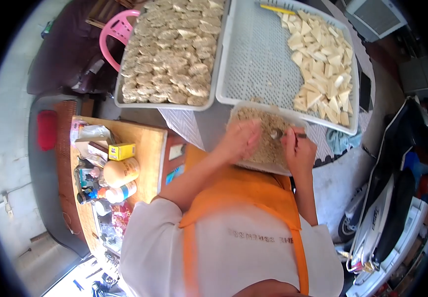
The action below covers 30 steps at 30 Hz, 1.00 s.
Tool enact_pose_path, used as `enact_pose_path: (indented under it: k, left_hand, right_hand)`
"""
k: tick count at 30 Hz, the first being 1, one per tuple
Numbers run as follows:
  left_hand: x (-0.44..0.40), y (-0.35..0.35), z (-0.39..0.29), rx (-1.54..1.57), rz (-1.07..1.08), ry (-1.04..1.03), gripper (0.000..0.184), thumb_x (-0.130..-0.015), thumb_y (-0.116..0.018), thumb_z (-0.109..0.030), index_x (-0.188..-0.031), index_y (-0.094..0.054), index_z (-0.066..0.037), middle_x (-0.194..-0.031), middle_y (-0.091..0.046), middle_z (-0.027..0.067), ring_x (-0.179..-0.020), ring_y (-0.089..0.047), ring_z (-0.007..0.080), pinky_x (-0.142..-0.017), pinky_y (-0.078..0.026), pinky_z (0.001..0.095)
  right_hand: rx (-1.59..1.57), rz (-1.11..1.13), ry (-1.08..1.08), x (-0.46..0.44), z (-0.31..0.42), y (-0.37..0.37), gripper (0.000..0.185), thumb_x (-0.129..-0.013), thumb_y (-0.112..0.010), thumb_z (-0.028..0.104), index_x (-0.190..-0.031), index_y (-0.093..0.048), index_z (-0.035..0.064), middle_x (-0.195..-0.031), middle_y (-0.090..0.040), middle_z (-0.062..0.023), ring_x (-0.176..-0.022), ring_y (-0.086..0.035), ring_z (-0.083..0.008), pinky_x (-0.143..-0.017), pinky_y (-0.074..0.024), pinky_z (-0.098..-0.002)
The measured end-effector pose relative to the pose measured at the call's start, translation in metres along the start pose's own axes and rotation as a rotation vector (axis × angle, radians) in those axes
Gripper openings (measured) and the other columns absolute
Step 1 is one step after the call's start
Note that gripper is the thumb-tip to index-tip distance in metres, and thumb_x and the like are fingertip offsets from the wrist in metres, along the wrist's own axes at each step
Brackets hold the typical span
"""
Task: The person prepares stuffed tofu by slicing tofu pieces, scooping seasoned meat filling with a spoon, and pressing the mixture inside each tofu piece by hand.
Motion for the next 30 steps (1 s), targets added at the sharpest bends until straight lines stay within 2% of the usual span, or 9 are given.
enact_pose_path:
  k: [1, 4, 5, 9, 11, 20, 23, 26, 30]
  left_hand:
    - [0.0, 0.0, -0.003, 0.133, 0.111, 0.06, 0.028, -0.097, -0.043, -0.031, -0.08, -0.056, -0.013, -0.063, -0.047, -0.0046, -0.051, -0.043, 0.0078, -0.046, -0.036, 0.0231]
    - [-0.005, -0.01, -0.045, -0.555, -0.256, -0.101, 0.03, -0.097, -0.043, -0.031, -0.077, -0.053, -0.012, -0.062, -0.048, -0.0045, -0.053, -0.045, 0.0071, -0.046, -0.037, 0.0226]
    - [-0.011, -0.014, -0.07, -0.494, -0.164, -0.135, 0.019, -0.095, -0.048, -0.021, -0.081, -0.053, -0.009, -0.07, -0.053, -0.0024, -0.054, -0.045, 0.0065, -0.046, -0.037, 0.022]
    - [-0.054, 0.016, -0.143, -1.074, -0.339, -0.675, 0.017, -0.079, -0.064, -0.008, -0.093, -0.055, -0.004, -0.094, -0.056, 0.0064, -0.08, -0.056, 0.0193, -0.066, -0.048, 0.0274]
    - [-0.072, 0.04, -0.182, -1.759, -0.561, -0.863, 0.028, -0.073, -0.067, -0.007, -0.099, -0.058, -0.005, -0.099, -0.057, 0.0117, -0.084, -0.056, 0.0288, -0.073, -0.048, 0.0339]
    - [-0.111, 0.095, -0.256, -2.001, -0.56, -0.379, 0.023, -0.074, -0.067, -0.016, -0.094, -0.069, -0.005, -0.09, -0.066, 0.0175, -0.085, -0.063, 0.0321, -0.077, -0.049, 0.0399]
    - [-0.11, 0.106, -0.257, -2.09, -0.507, -0.696, 0.02, -0.078, -0.065, -0.021, -0.088, -0.07, -0.004, -0.089, -0.067, 0.0174, -0.082, -0.063, 0.0336, -0.074, -0.05, 0.0402]
    - [-0.117, 0.092, -0.256, -1.928, -0.618, -0.717, 0.018, -0.08, -0.063, -0.02, -0.089, -0.07, -0.005, -0.085, -0.067, 0.0162, -0.081, -0.064, 0.0329, -0.073, -0.05, 0.0407]
    - [-0.151, 0.056, -0.228, -1.773, -0.326, -0.631, 0.018, -0.083, -0.059, -0.018, -0.089, -0.069, -0.004, -0.088, -0.068, 0.0139, -0.081, -0.064, 0.033, -0.072, -0.051, 0.0393]
  right_hand:
    - [0.011, 0.004, 0.005, 0.0, 0.0, 0.001, 0.013, -0.091, -0.056, 0.013, -0.083, -0.06, 0.0032, -0.061, -0.063, -0.0092, -0.052, -0.063, -0.0226, -0.048, -0.0468, -0.032]
    - [0.037, 0.014, 0.001, -0.002, 0.004, 0.003, 0.012, -0.09, -0.056, 0.012, -0.083, -0.061, 0.0034, -0.061, -0.063, -0.0087, -0.051, -0.062, -0.0224, -0.048, -0.0466, -0.0314]
    - [0.045, 0.019, -0.006, -0.002, 0.005, 0.003, 0.011, -0.09, -0.057, 0.011, -0.083, -0.061, 0.0034, -0.06, -0.062, -0.0085, -0.051, -0.062, -0.0224, -0.048, -0.0466, -0.0313]
    - [0.035, 0.012, 0.027, -0.003, 0.004, 0.003, 0.011, -0.089, -0.057, 0.01, -0.082, -0.061, 0.0035, -0.058, -0.061, -0.0077, -0.05, -0.06, -0.0233, -0.048, -0.0458, -0.0312]
    - [0.021, -0.004, 0.047, -0.004, 0.003, 0.003, 0.011, -0.089, -0.057, 0.01, -0.081, -0.061, 0.0036, -0.057, -0.06, -0.0073, -0.049, -0.06, -0.0236, -0.047, -0.0454, -0.0312]
    - [0.009, -0.057, 0.108, -0.002, -0.005, 0.001, 0.007, -0.087, -0.06, 0.009, -0.081, -0.06, 0.0051, -0.057, -0.056, -0.0101, -0.048, -0.056, -0.0271, -0.046, -0.0427, -0.0345]
    - [-0.014, -0.053, 0.096, -0.001, -0.003, 0.003, 0.006, -0.086, -0.061, 0.009, -0.081, -0.06, 0.0056, -0.057, -0.054, -0.0112, -0.049, -0.055, -0.0287, -0.046, -0.0421, -0.0356]
    - [-0.016, -0.036, 0.084, -0.001, -0.004, 0.004, 0.008, -0.086, -0.061, 0.01, -0.08, -0.06, 0.0057, -0.059, -0.056, -0.0111, -0.049, -0.055, -0.0289, -0.047, -0.0428, -0.0361]
    - [-0.028, -0.037, 0.069, -0.002, -0.004, 0.003, 0.01, -0.086, -0.06, 0.012, -0.078, -0.061, 0.0059, -0.061, -0.058, -0.0115, -0.05, -0.057, -0.0295, -0.047, -0.0439, -0.0371]
Point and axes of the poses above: each hand's wrist, its own x-axis away from the middle knuckle, its own y-axis out of the back of the hand, z = x × y, the point moved 1 cm from there along -x, towards the middle knuckle
